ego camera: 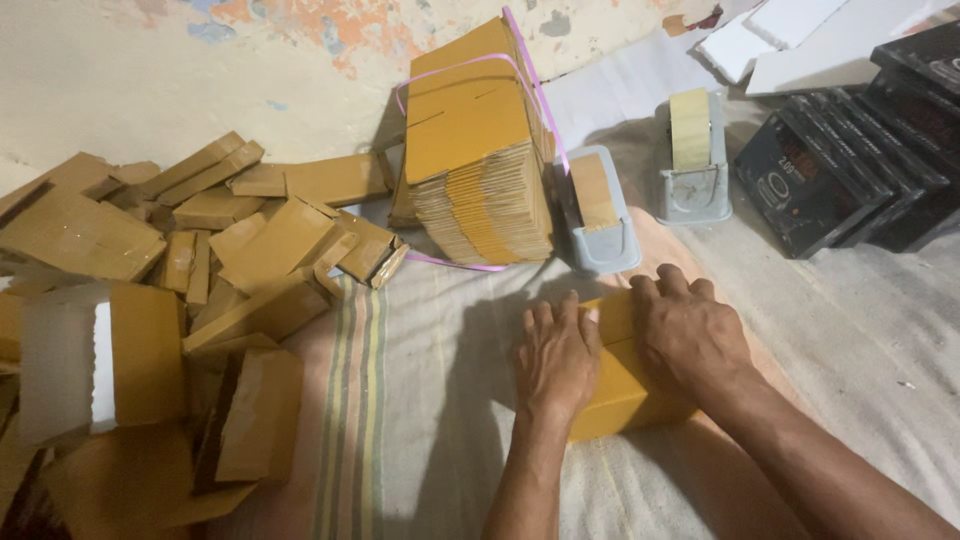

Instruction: The person repeatedly folds flat cardboard sheets into small rectangular boxes by hand. They fold the side flaps, tuck the top and bottom flaps, and press the seams to secure the shape. The finished boxes are placed into a growing pile on the left.

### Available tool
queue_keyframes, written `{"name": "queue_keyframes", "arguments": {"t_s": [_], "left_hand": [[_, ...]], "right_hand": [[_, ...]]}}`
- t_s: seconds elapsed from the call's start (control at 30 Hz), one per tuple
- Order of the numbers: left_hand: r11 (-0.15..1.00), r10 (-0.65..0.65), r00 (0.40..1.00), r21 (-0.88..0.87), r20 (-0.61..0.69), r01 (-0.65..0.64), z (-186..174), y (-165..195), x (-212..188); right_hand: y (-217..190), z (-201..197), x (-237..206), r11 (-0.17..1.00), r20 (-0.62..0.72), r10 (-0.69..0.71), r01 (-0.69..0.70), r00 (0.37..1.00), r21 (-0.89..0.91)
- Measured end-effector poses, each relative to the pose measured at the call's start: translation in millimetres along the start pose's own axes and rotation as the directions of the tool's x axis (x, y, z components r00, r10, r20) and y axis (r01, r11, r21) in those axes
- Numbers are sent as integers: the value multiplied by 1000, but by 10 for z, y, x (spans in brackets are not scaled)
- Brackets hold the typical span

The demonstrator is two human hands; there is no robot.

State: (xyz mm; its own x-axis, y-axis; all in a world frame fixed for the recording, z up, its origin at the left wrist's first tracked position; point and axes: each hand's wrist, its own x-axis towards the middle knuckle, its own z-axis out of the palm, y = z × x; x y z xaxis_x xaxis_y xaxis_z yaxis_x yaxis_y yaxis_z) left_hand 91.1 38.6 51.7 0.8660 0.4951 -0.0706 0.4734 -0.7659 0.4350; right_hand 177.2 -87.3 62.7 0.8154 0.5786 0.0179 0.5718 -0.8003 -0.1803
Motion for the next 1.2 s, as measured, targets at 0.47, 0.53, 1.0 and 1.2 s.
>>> {"name": "queue_keyframes", "arguments": {"t_s": [0.47,0.53,1.0,1.2], "left_hand": [[996,11,999,92,30,-14,25,0,-53],[987,53,997,158,-57,-43,84,0,-94],[994,107,969,30,-223,-103,-4,67,-247],[996,67,984,71,-168,-56,60,29,-169]], "right_hand": [[38,17,-41,988,-75,-38,26,996,-154],[43,22,-59,993,-100,-33,21,994,-118],[7,-85,-59,1000,38,27,-27,999,12],[7,-111,-90,999,101,10,-5,995,-54]]}}
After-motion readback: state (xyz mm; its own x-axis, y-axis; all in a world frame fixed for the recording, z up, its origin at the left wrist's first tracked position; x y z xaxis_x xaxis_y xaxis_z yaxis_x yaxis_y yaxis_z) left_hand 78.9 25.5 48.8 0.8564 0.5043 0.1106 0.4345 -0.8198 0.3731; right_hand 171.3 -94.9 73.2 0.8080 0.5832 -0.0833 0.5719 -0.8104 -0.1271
